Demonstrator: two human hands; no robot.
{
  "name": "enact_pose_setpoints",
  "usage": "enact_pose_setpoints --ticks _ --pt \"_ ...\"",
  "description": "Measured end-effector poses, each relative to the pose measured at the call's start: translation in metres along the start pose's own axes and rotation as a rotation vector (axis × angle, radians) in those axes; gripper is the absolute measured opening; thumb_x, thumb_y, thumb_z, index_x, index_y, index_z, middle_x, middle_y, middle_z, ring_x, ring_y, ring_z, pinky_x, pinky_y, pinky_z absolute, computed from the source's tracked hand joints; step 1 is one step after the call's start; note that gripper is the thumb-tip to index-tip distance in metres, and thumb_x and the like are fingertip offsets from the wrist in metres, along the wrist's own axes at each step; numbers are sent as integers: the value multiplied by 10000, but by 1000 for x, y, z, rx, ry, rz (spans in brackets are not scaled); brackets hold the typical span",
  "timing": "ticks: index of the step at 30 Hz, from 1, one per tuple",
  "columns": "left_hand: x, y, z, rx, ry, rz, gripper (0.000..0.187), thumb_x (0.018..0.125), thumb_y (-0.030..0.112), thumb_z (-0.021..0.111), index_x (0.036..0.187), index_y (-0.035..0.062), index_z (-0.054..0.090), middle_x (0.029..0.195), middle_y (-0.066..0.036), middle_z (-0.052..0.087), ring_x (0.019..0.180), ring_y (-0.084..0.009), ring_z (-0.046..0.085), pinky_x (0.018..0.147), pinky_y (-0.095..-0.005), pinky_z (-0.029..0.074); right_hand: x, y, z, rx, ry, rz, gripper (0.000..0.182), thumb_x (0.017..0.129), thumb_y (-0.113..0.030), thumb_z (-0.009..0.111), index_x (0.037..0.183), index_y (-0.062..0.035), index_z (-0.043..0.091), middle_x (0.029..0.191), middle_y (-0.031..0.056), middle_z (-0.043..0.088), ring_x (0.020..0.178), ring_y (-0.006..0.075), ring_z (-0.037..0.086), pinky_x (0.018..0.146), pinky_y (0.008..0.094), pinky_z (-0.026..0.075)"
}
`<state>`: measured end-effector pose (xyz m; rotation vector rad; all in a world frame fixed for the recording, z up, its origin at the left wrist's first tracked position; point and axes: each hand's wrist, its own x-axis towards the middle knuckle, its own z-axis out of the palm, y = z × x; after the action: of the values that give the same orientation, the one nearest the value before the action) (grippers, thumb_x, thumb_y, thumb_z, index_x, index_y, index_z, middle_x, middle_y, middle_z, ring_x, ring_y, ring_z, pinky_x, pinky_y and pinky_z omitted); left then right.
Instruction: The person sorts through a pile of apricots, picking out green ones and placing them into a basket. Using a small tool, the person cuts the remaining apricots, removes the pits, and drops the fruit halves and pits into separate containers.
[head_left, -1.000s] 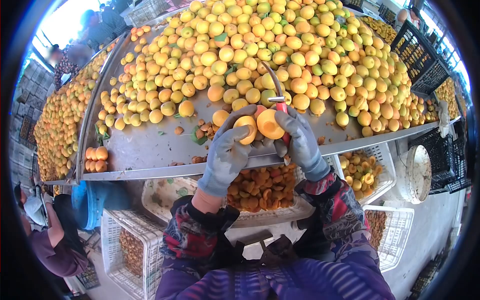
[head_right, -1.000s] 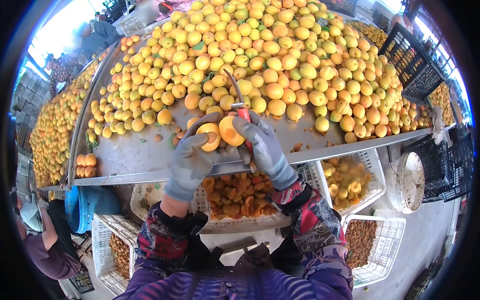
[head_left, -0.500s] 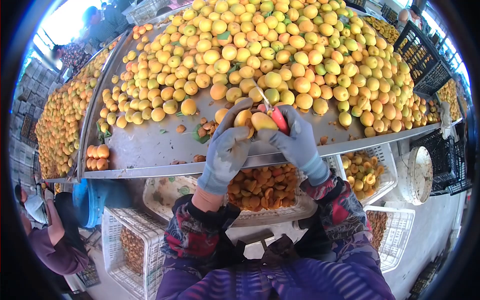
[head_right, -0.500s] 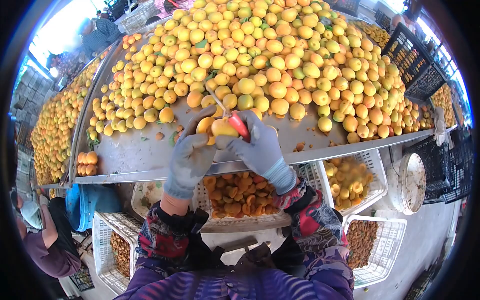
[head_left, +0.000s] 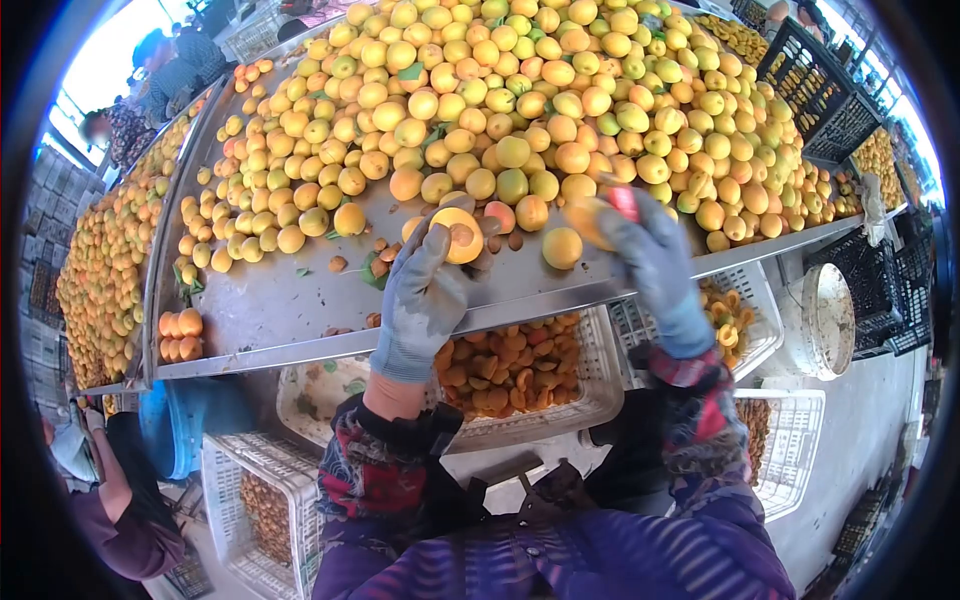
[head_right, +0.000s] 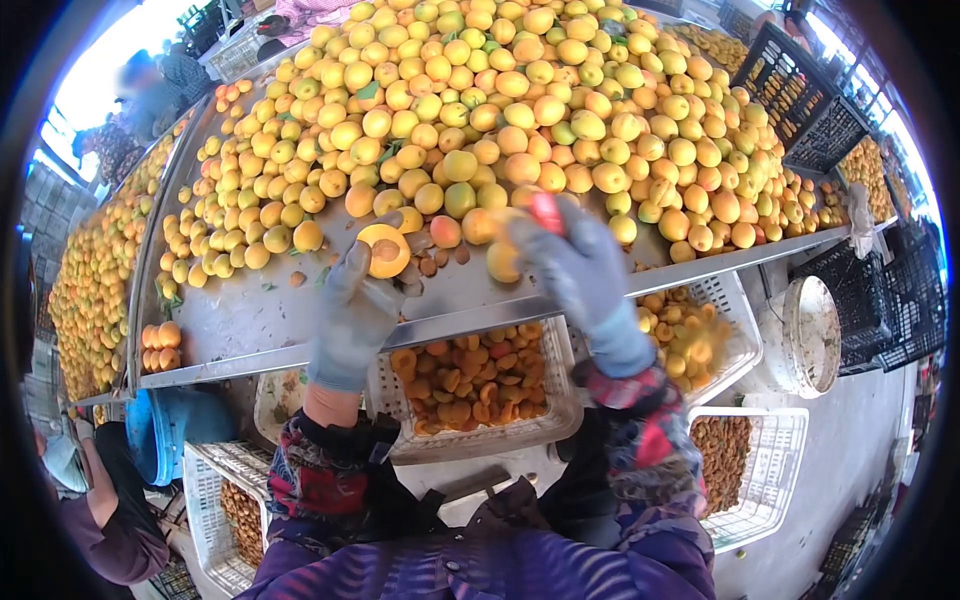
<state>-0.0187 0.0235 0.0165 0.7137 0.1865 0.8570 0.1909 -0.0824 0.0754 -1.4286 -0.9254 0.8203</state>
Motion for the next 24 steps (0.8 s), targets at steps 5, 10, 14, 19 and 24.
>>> enact_pose_setpoints --ticks 5,10,14,19,24 --pt "-3 3 10 -107 26 -9 402 992 258 457 1293 -8 452 1183 -124 575 1042 -226 574 890 -358 454 -44 2 -106 -631 180 39 261 825 -221 627 923 13 565 669 130 562 596 200 560 578 324 448" --pt "-3 1 17 -58 -12 14 416 989 261 462 1315 3 437 1176 -105 569 1082 -221 550 907 -370 465 -73 57 -174 -1148 439 82 279 836 -271 622 961 -25 580 745 213 597 637 363 578 594 380 457" --pt "-10 -1 30 33 -6 13 431 934 120 499 1349 32 418 1162 -92 563 1079 -221 556 894 -378 484 -64 14 -109 -235 434 -74 260 900 -302 558 911 -44 591 610 40 540 492 158 475 475 267 387" --pt "-14 -3 29 130 -69 -10 516 870 17 514 1372 56 399 1136 -87 563 1021 -226 594 855 -382 507 -18 -28 8 528 157 -189 188 937 -217 508 963 -35 550 579 -27 414 447 76 352 425 217 304" --pt "-20 -3 37 118 -28 -126 505 873 34 546 1357 69 406 1080 -84 564 895 -208 638 809 -346 522 5 -21 69 765 -52 -330 312 985 -347 465 897 -55 533 503 -46 286 393 75 247 397 243 256"
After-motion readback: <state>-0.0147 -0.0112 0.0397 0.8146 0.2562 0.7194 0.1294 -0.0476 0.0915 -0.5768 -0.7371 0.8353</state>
